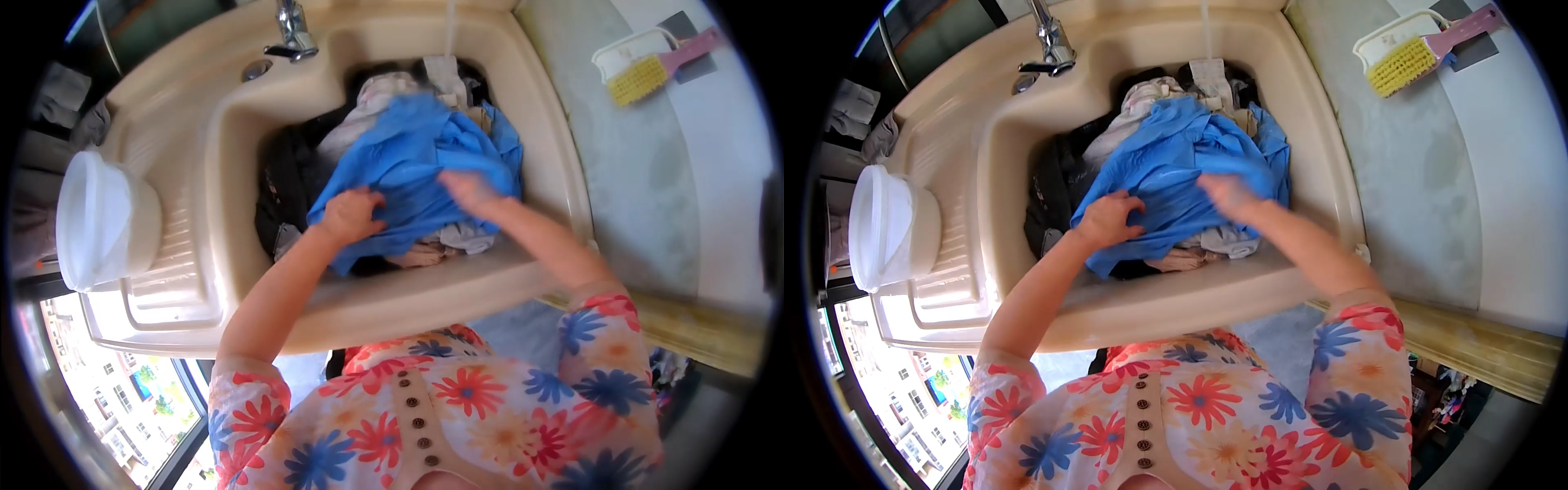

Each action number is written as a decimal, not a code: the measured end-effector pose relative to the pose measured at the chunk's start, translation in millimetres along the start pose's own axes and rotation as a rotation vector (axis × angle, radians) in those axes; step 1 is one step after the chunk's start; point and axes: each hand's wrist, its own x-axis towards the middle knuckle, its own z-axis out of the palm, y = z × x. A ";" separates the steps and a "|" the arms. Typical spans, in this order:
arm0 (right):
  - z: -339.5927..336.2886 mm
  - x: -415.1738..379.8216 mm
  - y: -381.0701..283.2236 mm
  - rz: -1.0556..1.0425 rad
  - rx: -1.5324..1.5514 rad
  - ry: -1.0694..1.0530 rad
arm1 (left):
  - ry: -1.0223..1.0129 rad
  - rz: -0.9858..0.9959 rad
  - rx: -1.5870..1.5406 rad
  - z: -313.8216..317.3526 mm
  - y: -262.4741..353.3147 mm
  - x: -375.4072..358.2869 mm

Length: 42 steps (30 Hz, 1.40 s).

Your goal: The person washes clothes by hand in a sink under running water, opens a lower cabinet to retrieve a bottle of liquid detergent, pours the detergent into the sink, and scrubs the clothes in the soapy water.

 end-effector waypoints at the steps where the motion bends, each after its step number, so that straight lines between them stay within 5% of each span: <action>1: -23.9 -4.7 16.8 -0.107 -0.217 0.125 | 0.012 -0.016 -0.025 2.3 -3.8 1.9; 2: -42.8 -6.6 17.8 -0.223 -0.435 0.253 | 0.030 -0.033 -0.046 -0.2 -4.2 3.3; 9: -28.6 -60.7 -53.8 0.041 -0.033 0.019 | 0.107 0.102 0.205 12.8 33.2 14.7; 13: -14.1 -63.9 -32.3 0.038 -0.212 -0.179 | 0.528 0.175 -0.467 -3.3 17.7 34.5; 15: -16.9 -59.5 -48.5 0.129 -0.268 -0.344 | 0.358 -0.192 -1.077 -50.7 23.0 31.0; 18: -15.1 -59.3 -62.7 0.006 -0.282 -0.328 | 0.400 -0.100 -1.518 -101.0 44.4 16.2; 23: -102.7 -60.9 -79.7 -0.154 -0.272 -0.249 | 0.487 0.064 -1.558 -149.0 61.2 -24.3; 24: -130.4 -65.3 -81.0 -0.141 0.005 -0.114 | 0.502 0.072 -1.554 -153.8 55.5 -32.4; 25: -160.7 -70.0 -98.0 0.045 0.213 -0.124 | 0.437 0.037 -1.508 -151.2 39.0 -37.4; 30: -173.0 -14.1 -81.4 0.060 0.391 -0.073 | 0.287 -0.271 -1.454 -74.0 9.0 -15.4; 33: -77.0 69.0 -4.4 0.143 -0.223 0.552 | 0.177 -0.389 -1.410 -29.9 -9.7 -3.7; 36: 39.4 68.6 -83.8 -0.091 -0.342 0.275 | 0.062 -0.354 -1.179 -2.3 -22.5 -5.0; 37: 75.8 61.6 -95.9 -0.342 -0.305 0.161 | 0.008 -0.412 -0.990 4.7 -32.5 -5.5; 38: 109.6 52.8 -87.4 -0.491 -0.282 0.257 | -0.044 -0.465 -0.800 8.7 -41.4 -8.5; 40: 89.4 61.7 -59.5 -0.479 -0.564 0.158 | -0.122 -0.441 -0.894 1.4 -45.0 -18.2; 41: 73.2 75.7 -12.9 -0.584 -0.459 0.487 | -0.168 -0.451 -1.012 -18.3 -37.6 -22.3; 42: 12.2 67.5 -25.5 -0.238 -0.778 0.212 | -0.215 -0.455 -1.126 -29.1 -33.4 -24.0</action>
